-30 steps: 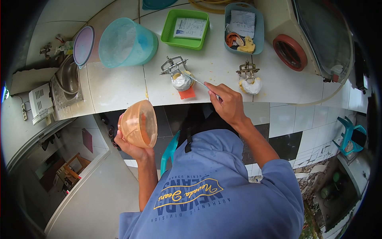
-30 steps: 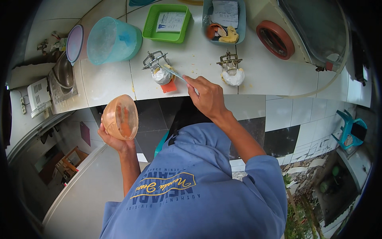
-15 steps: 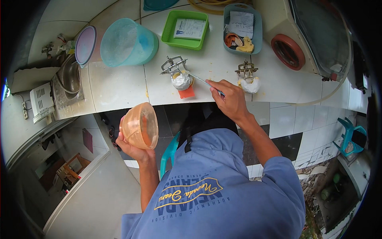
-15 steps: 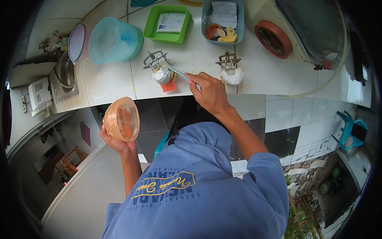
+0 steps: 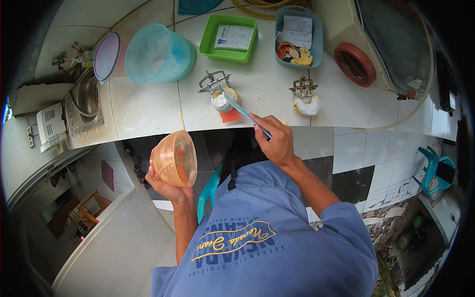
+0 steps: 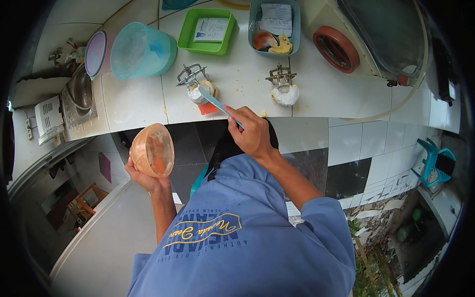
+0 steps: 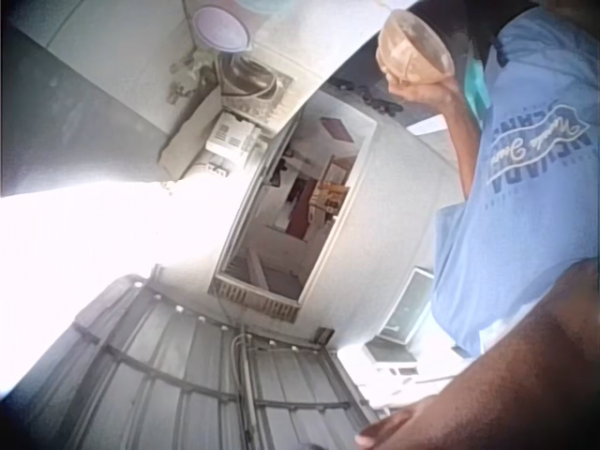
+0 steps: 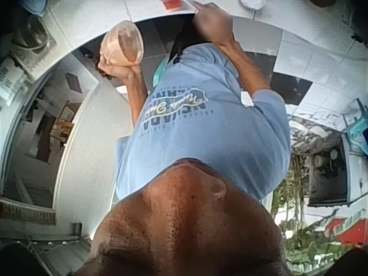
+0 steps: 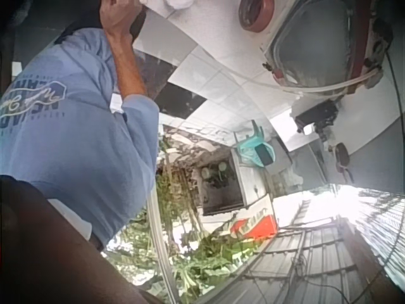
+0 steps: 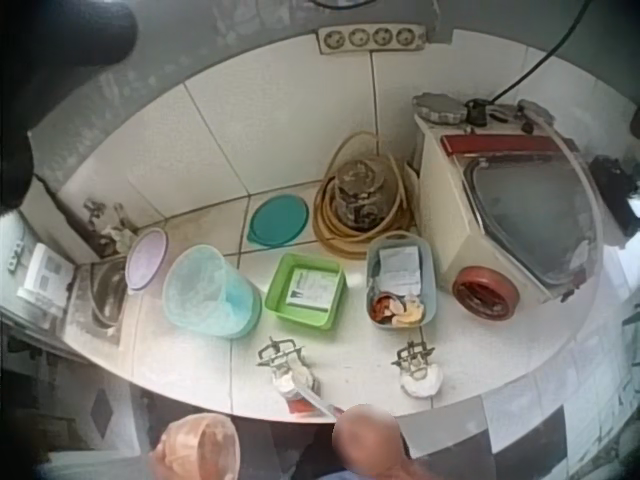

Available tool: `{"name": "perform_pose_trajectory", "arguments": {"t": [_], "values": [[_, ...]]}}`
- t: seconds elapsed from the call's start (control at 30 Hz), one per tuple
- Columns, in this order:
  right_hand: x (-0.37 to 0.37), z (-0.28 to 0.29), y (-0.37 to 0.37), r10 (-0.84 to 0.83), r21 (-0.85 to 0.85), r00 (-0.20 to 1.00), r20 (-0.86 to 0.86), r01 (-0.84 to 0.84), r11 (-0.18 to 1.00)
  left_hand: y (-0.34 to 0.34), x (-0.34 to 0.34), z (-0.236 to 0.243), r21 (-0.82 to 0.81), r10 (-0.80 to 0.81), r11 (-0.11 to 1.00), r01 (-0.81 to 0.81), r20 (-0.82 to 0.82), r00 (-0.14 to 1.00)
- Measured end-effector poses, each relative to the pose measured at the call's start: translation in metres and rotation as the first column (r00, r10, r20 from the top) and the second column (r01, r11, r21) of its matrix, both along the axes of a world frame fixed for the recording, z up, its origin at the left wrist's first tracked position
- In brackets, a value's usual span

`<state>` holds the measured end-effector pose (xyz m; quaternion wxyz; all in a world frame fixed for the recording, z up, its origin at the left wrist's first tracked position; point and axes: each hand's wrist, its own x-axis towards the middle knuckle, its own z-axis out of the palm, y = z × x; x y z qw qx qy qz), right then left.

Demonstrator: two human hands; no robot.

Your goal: The person washes a blue spatula in a sink, mixes a white substance in a small orange bowl by hand, and applies the mixture to a dental mold on an articulator using the spatula.

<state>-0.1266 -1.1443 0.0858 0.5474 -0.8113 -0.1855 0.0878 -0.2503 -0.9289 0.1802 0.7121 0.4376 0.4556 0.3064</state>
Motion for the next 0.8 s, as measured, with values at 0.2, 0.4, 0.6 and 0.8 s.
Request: {"name": "perform_pose_trajectory", "arguments": {"t": [0.2,0.4,0.6,0.8], "values": [[-0.016,-0.008,0.012,-0.129,0.029,0.991,0.03,0.128,0.991,0.012,-0.004,-0.003,-0.038,-0.031,0.999,0.033,0.043,0.999],[-0.046,0.0,0.029,-0.189,0.069,0.982,0.001,0.189,0.98,0.044,-0.012,0.0,-0.052,-0.12,0.991,0.125,0.089,0.989],[-0.068,-0.016,0.06,-0.391,-0.029,0.92,-0.028,0.39,0.92,0.082,-0.023,0.0,-0.058,-0.179,0.981,0.186,0.11,0.978],[-0.102,-0.014,0.085,-0.526,0.002,0.85,-0.024,0.527,0.85,0.124,-0.049,-0.009,-0.071,-0.231,0.968,0.242,0.134,0.964]]}}
